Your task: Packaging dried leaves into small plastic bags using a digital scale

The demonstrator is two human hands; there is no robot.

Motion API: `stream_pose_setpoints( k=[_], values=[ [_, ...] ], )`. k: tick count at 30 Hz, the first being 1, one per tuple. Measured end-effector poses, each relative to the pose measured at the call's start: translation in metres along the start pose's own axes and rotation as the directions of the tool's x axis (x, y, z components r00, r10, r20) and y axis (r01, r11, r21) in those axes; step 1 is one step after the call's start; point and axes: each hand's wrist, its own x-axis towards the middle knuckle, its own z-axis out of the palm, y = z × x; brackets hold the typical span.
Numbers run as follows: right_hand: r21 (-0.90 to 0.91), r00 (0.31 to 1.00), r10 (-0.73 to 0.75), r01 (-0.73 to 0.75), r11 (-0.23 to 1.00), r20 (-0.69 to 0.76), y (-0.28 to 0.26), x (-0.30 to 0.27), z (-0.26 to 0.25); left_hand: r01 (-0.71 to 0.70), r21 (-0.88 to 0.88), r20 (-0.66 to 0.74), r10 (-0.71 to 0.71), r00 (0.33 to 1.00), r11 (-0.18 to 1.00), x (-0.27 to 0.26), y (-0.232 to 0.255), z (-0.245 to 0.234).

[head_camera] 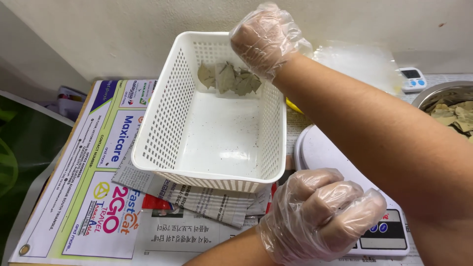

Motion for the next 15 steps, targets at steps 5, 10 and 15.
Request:
stream_pose_setpoints(
  k=[5, 10, 15],
  values=[
    [0.020, 0.999, 0.022, -0.021, 1.000, -0.042, -0.001, 0.008, 0.013, -0.016, -0.069, -0.011, 0.015, 1.000, 0.998, -0.004, -0.002, 0.002],
    [0.047, 0.994, 0.055, -0.051, 0.998, -0.090, 0.004, 0.003, 0.022, -0.019, -0.087, 0.003, 0.019, 1.000, 0.996, -0.003, -0.003, 0.003],
    [0.253, 0.986, 0.048, -0.005, 0.967, -0.162, 0.009, -0.001, 0.030, -0.072, -0.033, 0.032, 0.073, 0.997, 0.997, -0.005, -0.005, 0.006]
  ],
)
